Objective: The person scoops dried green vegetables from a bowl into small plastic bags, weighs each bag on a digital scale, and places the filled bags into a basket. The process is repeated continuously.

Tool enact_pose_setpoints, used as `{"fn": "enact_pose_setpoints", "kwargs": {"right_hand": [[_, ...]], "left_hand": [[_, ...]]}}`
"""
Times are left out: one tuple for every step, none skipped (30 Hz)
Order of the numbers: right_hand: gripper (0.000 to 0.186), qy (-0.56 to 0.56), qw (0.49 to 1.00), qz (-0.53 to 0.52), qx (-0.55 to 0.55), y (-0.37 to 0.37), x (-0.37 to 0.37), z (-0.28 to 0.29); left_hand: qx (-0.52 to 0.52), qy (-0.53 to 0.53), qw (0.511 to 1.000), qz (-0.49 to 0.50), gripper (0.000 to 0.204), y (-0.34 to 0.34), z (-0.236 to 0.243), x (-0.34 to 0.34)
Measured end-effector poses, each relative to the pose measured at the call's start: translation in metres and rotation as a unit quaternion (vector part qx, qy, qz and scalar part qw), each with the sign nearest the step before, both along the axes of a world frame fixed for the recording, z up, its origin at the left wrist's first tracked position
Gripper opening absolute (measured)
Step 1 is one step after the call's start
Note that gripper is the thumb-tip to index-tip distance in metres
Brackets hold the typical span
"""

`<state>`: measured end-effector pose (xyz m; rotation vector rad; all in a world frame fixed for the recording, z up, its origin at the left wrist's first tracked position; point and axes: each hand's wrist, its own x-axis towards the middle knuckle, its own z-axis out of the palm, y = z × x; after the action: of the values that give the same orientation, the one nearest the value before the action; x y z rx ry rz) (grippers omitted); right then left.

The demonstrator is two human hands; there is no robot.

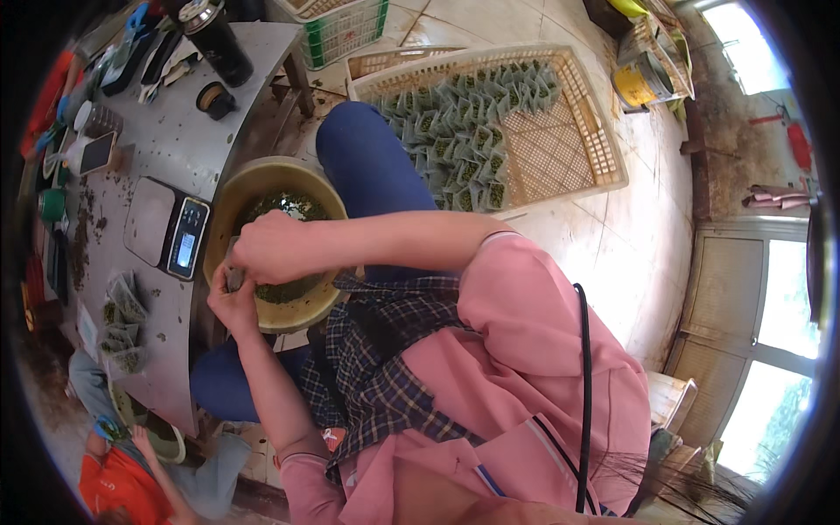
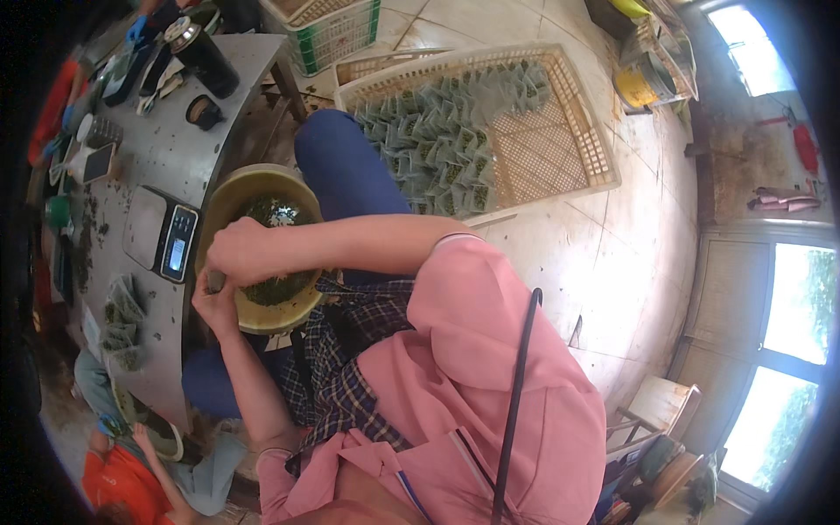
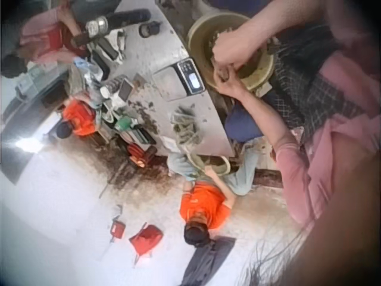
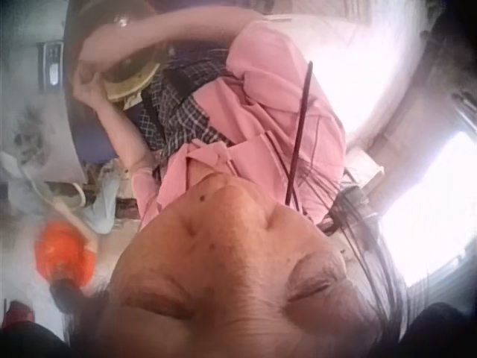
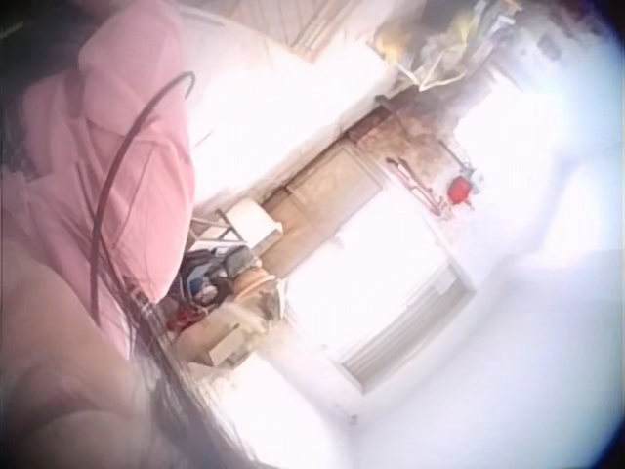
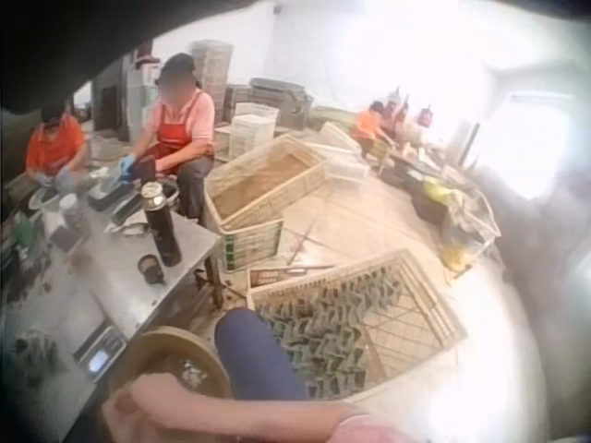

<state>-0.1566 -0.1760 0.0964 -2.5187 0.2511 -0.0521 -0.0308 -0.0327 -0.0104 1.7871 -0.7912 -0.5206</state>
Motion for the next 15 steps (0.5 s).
{"fn": "enact_pose_setpoints", "kwargs": {"right_hand": [[0.043,-0.086,0.995,-0.041,-0.019,0.001,-0.013,0.011],[0.046,-0.169,0.981,-0.081,-0.039,-0.001,-0.026,0.019],[0.044,-0.233,0.963,-0.115,-0.066,-0.006,-0.037,0.026],[0.042,-0.292,0.939,-0.153,-0.095,-0.009,-0.049,0.033],[0.039,-0.304,0.935,-0.169,-0.072,-0.014,-0.063,0.033],[0.037,-0.317,0.929,-0.186,-0.049,-0.020,-0.079,0.033],[0.034,-0.281,0.941,-0.187,0.025,-0.029,-0.098,0.022],[0.032,-0.242,0.947,-0.187,0.099,-0.039,-0.117,0.014],[0.024,-0.268,0.938,-0.212,0.061,-0.051,-0.136,0.017],[0.017,-0.292,0.926,-0.237,0.022,-0.060,-0.159,0.021],[0.015,-0.281,0.899,-0.330,0.059,-0.063,-0.183,0.025],[0.014,-0.270,0.863,-0.417,0.096,-0.071,-0.210,0.030],[0.013,-0.288,0.815,-0.492,0.109,-0.084,-0.239,0.025],[0.015,-0.307,0.801,-0.510,0.060,-0.103,-0.276,0.012],[0.014,-0.308,0.756,-0.565,0.118,-0.114,-0.302,0.000]], "left_hand": [[-0.017,0.004,1.000,-0.003,0.034,-0.001,0.007,0.000],[-0.035,0.010,0.999,-0.005,0.034,-0.004,0.015,-0.001],[-0.036,0.039,0.998,-0.026,0.037,-0.008,0.024,-0.005],[-0.036,0.023,0.997,-0.062,0.040,-0.015,0.036,-0.012],[-0.037,0.005,0.995,-0.094,0.043,-0.025,0.050,-0.026],[-0.038,-0.010,0.991,-0.126,0.046,-0.036,0.064,-0.043],[-0.048,0.003,0.987,-0.155,0.052,-0.053,0.087,-0.068],[-0.058,0.016,0.981,-0.183,0.058,-0.068,0.100,-0.086],[-0.070,-0.015,0.978,-0.194,0.059,-0.078,0.104,-0.088],[-0.082,-0.045,0.974,-0.204,0.061,-0.086,0.104,-0.090],[-0.092,-0.073,0.969,-0.217,0.062,-0.087,0.103,-0.090],[-0.085,-0.051,0.973,-0.208,0.059,-0.089,0.098,-0.087],[-0.078,-0.028,0.977,-0.198,0.056,-0.089,0.088,-0.077],[-0.073,-0.004,0.979,-0.191,0.054,-0.091,0.077,-0.070],[-0.066,0.000,0.982,-0.178,0.044,-0.086,0.065,-0.061]]}}
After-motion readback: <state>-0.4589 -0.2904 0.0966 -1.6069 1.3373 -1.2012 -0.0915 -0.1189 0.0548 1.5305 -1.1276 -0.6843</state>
